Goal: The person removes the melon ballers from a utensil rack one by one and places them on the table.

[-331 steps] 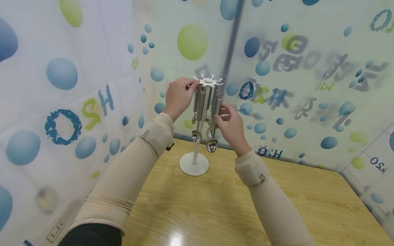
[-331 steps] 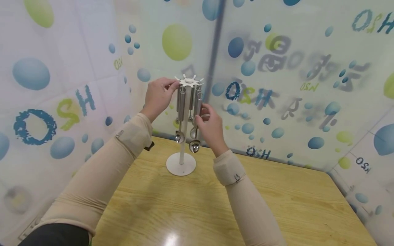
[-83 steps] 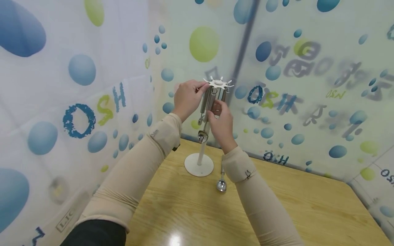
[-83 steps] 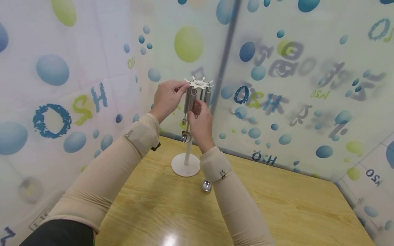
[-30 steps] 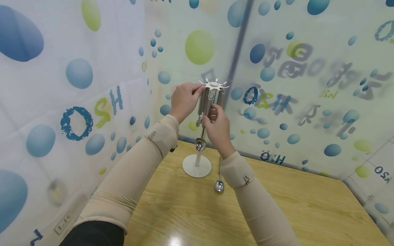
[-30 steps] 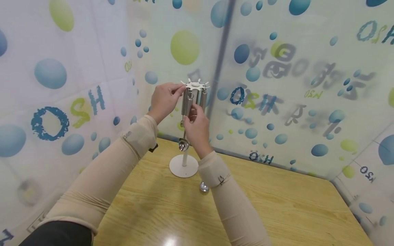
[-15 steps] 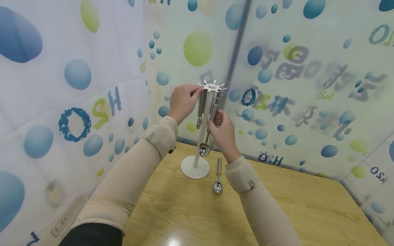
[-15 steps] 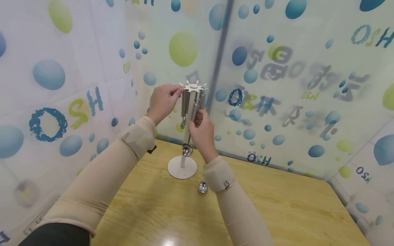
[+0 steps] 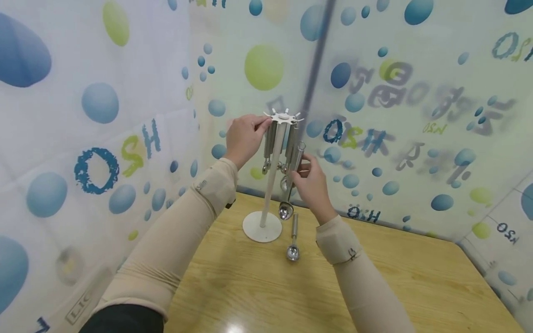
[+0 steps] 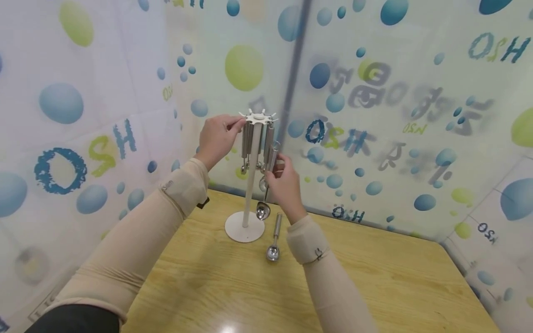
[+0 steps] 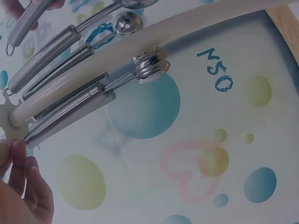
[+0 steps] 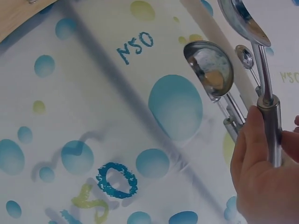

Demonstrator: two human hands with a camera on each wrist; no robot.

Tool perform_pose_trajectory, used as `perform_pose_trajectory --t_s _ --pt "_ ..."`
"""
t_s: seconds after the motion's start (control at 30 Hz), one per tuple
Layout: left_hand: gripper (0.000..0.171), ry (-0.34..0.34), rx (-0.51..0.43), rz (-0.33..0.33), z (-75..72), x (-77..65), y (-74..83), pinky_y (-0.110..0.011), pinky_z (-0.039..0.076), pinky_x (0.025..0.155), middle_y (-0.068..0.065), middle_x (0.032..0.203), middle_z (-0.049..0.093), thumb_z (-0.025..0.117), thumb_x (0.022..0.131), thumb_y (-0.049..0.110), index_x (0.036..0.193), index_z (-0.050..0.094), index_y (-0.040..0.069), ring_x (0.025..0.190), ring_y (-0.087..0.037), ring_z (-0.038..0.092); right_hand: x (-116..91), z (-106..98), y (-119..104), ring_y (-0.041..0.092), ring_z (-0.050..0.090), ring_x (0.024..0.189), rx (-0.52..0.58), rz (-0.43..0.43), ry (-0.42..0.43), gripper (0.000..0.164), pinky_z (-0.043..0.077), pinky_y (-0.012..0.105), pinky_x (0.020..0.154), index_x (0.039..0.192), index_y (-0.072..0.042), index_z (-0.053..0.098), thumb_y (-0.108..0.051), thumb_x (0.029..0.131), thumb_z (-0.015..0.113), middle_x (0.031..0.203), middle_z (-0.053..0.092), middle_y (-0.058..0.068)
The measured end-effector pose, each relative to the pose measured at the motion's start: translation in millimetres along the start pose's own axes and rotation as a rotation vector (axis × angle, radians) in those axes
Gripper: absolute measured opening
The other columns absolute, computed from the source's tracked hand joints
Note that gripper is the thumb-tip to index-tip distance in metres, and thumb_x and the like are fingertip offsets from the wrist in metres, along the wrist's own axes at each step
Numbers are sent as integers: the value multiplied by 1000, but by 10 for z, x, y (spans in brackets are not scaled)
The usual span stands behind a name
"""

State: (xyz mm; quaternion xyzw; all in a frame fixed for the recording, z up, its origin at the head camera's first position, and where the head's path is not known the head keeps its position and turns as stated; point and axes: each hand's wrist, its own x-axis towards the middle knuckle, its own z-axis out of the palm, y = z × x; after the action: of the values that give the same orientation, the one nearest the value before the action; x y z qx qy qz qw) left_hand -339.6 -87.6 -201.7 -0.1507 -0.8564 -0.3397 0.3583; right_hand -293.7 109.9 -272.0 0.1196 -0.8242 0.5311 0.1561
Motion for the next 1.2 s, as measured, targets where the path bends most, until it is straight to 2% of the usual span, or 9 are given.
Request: perform_pose_trajectory --t_s 0.3,0.5,0.7,0.93,1.2 --pt "30 0 0 0 -19 -5 7 -46 42 102 -3 107 76 63 102 33 124 74 18 92 -20 69 -26 -150 164 30 64 102 64 38 -40 52 57 41 80 151 -9 39 -14 102 56 122 60 17" --pt "30 3 -1 3 -16 -5 -1 -47 42 103 -3 109 76 63 102 33 124 75 17 93 -20 70 -39 -234 247 31 63 105 79 78 -50 51 57 44 84 150 -9 40 -15 103 56 122 60 19" --pt "30 5 -16 10 -6 3 -5 -45 43 100 -3 107 77 63 102 33 124 74 17 89 -19 69 -52 -314 318 32 62 107 91 135 -62 50 57 42 84 150 -8 39 -16 104 55 123 59 19" --pt "30 3 -11 7 -15 6 1 -47 39 107 -2 111 76 63 102 34 125 74 18 96 -19 70 -43 -370 441 32 62 110 116 186 -67 48 56 49 90 149 -6 39 -15 104 54 126 60 21" --pt "30 -9 -12 5 -15 8 0 -47 37 110 -2 110 76 62 103 33 125 74 18 97 -19 70 -36 -392 579 33 61 110 113 220 -67 47 55 49 91 148 -3 39 -13 104 53 128 58 26"
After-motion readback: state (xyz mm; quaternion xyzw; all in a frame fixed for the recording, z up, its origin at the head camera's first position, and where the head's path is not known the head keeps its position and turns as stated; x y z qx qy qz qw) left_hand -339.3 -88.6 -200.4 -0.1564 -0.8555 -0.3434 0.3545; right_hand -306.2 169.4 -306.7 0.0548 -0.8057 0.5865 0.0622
